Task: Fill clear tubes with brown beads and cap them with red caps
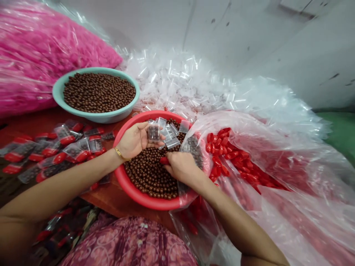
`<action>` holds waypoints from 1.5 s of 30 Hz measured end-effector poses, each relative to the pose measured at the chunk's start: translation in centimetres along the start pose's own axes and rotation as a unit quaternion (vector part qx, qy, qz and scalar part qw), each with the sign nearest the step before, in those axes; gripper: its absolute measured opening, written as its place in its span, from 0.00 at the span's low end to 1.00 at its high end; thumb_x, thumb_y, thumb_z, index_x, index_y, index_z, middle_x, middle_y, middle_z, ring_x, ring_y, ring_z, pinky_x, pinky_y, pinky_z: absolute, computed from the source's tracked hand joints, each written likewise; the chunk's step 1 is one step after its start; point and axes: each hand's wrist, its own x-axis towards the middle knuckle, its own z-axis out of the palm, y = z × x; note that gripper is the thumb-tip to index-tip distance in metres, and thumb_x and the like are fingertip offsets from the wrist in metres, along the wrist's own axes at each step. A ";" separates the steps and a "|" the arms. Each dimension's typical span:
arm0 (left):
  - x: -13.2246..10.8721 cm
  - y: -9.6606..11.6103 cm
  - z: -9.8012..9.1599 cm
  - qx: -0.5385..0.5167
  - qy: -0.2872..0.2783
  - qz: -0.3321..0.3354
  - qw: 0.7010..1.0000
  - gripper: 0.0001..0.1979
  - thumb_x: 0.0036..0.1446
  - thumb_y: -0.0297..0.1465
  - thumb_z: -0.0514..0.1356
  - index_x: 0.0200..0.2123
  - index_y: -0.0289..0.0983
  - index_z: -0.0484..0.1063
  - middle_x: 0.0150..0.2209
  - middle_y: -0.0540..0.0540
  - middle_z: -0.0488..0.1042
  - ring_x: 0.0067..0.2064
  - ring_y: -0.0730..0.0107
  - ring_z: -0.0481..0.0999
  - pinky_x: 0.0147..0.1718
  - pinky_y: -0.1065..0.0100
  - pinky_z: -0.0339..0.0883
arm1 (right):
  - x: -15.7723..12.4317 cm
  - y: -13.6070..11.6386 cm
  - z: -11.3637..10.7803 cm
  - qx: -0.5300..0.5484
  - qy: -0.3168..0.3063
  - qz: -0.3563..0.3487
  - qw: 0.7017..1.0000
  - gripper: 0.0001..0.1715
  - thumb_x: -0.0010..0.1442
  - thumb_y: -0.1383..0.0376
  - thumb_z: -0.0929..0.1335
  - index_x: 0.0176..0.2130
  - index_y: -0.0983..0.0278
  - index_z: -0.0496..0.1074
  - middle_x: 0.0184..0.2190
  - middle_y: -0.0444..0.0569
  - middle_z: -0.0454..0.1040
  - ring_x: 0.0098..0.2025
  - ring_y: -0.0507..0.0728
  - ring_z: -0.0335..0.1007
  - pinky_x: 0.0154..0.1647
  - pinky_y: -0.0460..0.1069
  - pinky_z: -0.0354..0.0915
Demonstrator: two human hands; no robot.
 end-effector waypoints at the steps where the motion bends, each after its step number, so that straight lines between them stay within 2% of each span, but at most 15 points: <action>1: 0.0 0.1 0.0 -0.009 0.003 0.003 1.000 0.22 0.61 0.36 0.42 0.47 0.29 0.67 0.33 0.40 0.78 0.33 0.63 0.78 0.40 0.61 0.70 | 0.0 -0.4 0.0 -0.043 -0.035 -0.006 0.998 0.15 0.59 0.63 0.62 0.39 0.68 0.74 0.35 0.60 0.78 0.37 0.63 0.75 0.34 0.51 0.64; 3: -0.1 0.3 0.0 -0.027 -0.002 -0.002 1.000 0.23 0.61 0.37 0.42 0.47 0.29 0.68 0.34 0.39 0.78 0.35 0.62 0.78 0.42 0.59 0.70 | 0.2 -0.9 0.2 -0.072 -0.065 -0.016 0.995 0.15 0.58 0.66 0.61 0.38 0.70 0.74 0.35 0.63 0.78 0.38 0.64 0.76 0.34 0.51 0.64; 7: -0.2 0.2 -0.2 -0.042 -0.024 -0.007 0.999 0.21 0.59 0.36 0.45 0.46 0.29 0.69 0.34 0.39 0.78 0.36 0.61 0.78 0.42 0.58 0.69 | 0.5 0.1 0.7 -0.049 -0.053 -0.022 0.997 0.14 0.57 0.67 0.61 0.37 0.68 0.75 0.33 0.58 0.78 0.35 0.61 0.75 0.32 0.49 0.62; 9: -0.1 -0.1 -0.3 -0.026 -0.032 0.000 0.999 0.19 0.56 0.34 0.48 0.45 0.29 0.69 0.33 0.40 0.78 0.34 0.62 0.78 0.42 0.58 0.69 | 0.6 1.2 0.9 0.069 0.016 -0.009 0.997 0.15 0.60 0.63 0.61 0.34 0.67 0.74 0.28 0.53 0.77 0.30 0.57 0.73 0.30 0.47 0.61; 10: -0.1 -0.3 -0.3 -0.012 -0.036 0.001 0.999 0.18 0.54 0.32 0.49 0.44 0.29 0.69 0.32 0.41 0.78 0.33 0.63 0.78 0.42 0.59 0.69 | 0.6 1.7 0.8 0.165 0.073 -0.001 0.984 0.16 0.60 0.60 0.61 0.33 0.66 0.74 0.26 0.50 0.76 0.28 0.55 0.71 0.29 0.46 0.61; 12: -0.1 -0.6 -0.1 0.025 -0.038 -0.005 0.999 0.17 0.48 0.27 0.53 0.44 0.31 0.68 0.30 0.43 0.78 0.31 0.66 0.78 0.41 0.61 0.69 | 0.7 2.4 0.1 0.365 0.199 0.011 0.909 0.17 0.58 0.56 0.63 0.32 0.65 0.73 0.24 0.45 0.73 0.26 0.52 0.67 0.28 0.45 0.61; 14: -0.2 -0.8 0.3 0.068 -0.038 -0.019 0.997 0.18 0.44 0.23 0.54 0.42 0.33 0.68 0.29 0.46 0.78 0.30 0.69 0.77 0.40 0.64 0.68 | 0.8 2.6 -1.0 0.494 0.281 0.011 0.823 0.16 0.54 0.54 0.67 0.31 0.65 0.73 0.22 0.42 0.70 0.24 0.49 0.63 0.26 0.45 0.59; 15: -0.3 -0.9 0.5 0.086 -0.038 -0.025 0.995 0.18 0.42 0.21 0.55 0.41 0.33 0.68 0.29 0.48 0.77 0.30 0.71 0.77 0.39 0.65 0.68 | 0.9 2.5 -1.7 0.532 0.295 0.006 0.794 0.15 0.53 0.54 0.68 0.30 0.65 0.73 0.21 0.41 0.68 0.23 0.48 0.60 0.25 0.44 0.58; 17: -0.6 -1.0 0.9 0.114 -0.041 -0.033 0.992 0.18 0.41 0.20 0.55 0.39 0.34 0.68 0.29 0.49 0.77 0.30 0.72 0.77 0.38 0.68 0.68 | 1.2 1.9 -2.9 0.575 0.289 -0.008 0.765 0.15 0.51 0.55 0.70 0.28 0.64 0.72 0.18 0.38 0.62 0.20 0.46 0.55 0.23 0.44 0.54; 22: -0.7 -1.0 0.9 0.132 -0.053 -0.026 0.989 0.14 0.41 0.21 0.56 0.35 0.34 0.67 0.29 0.49 0.77 0.31 0.73 0.77 0.36 0.69 0.67 | 1.7 0.5 -3.7 0.591 0.240 -0.020 0.770 0.14 0.47 0.56 0.72 0.27 0.65 0.72 0.15 0.36 0.56 0.17 0.45 0.46 0.18 0.44 0.45; 29: -0.1 -1.1 0.1 0.065 -0.103 -0.065 0.990 0.18 0.45 0.30 0.52 0.42 0.34 0.67 0.29 0.46 0.78 0.33 0.66 0.77 0.42 0.60 0.66 | 1.7 0.9 -2.9 0.613 0.216 -0.003 0.760 0.14 0.47 0.56 0.72 0.27 0.65 0.72 0.14 0.35 0.55 0.16 0.44 0.43 0.17 0.45 0.41; 34: -0.3 -1.0 0.4 0.103 -0.104 -0.070 0.987 0.18 0.42 0.25 0.54 0.41 0.33 0.68 0.30 0.46 0.77 0.33 0.69 0.77 0.40 0.64 0.67 | 1.4 1.0 -2.7 0.607 0.193 0.003 0.771 0.16 0.47 0.55 0.71 0.29 0.65 0.74 0.13 0.34 0.53 0.16 0.44 0.43 0.17 0.45 0.41; 37: -0.5 -1.1 0.6 0.150 -0.096 -0.045 0.983 0.18 0.42 0.23 0.55 0.41 0.34 0.68 0.31 0.47 0.76 0.32 0.73 0.76 0.37 0.68 0.67 | 1.1 1.3 -2.5 0.614 0.181 0.010 0.768 0.18 0.46 0.55 0.72 0.33 0.66 0.75 0.13 0.34 0.52 0.16 0.44 0.43 0.17 0.44 0.41; 42: -0.7 -1.3 0.9 0.241 -0.080 0.013 0.967 0.15 0.45 0.23 0.58 0.40 0.33 0.67 0.30 0.50 0.72 0.29 0.77 0.71 0.32 0.71 0.66 | 0.4 2.2 -2.3 0.660 0.168 0.000 0.732 0.26 0.50 0.48 0.68 0.38 0.65 0.74 0.17 0.36 0.56 0.15 0.44 0.46 0.15 0.43 0.45; 45: -0.8 -1.4 1.2 0.292 -0.083 0.052 0.951 0.12 0.48 0.25 0.59 0.39 0.34 0.67 0.29 0.52 0.69 0.28 0.78 0.68 0.33 0.70 0.66 | 0.0 2.3 -2.1 0.622 0.191 -0.005 0.759 0.23 0.55 0.50 0.64 0.40 0.64 0.73 0.20 0.38 0.61 0.16 0.45 0.52 0.16 0.44 0.52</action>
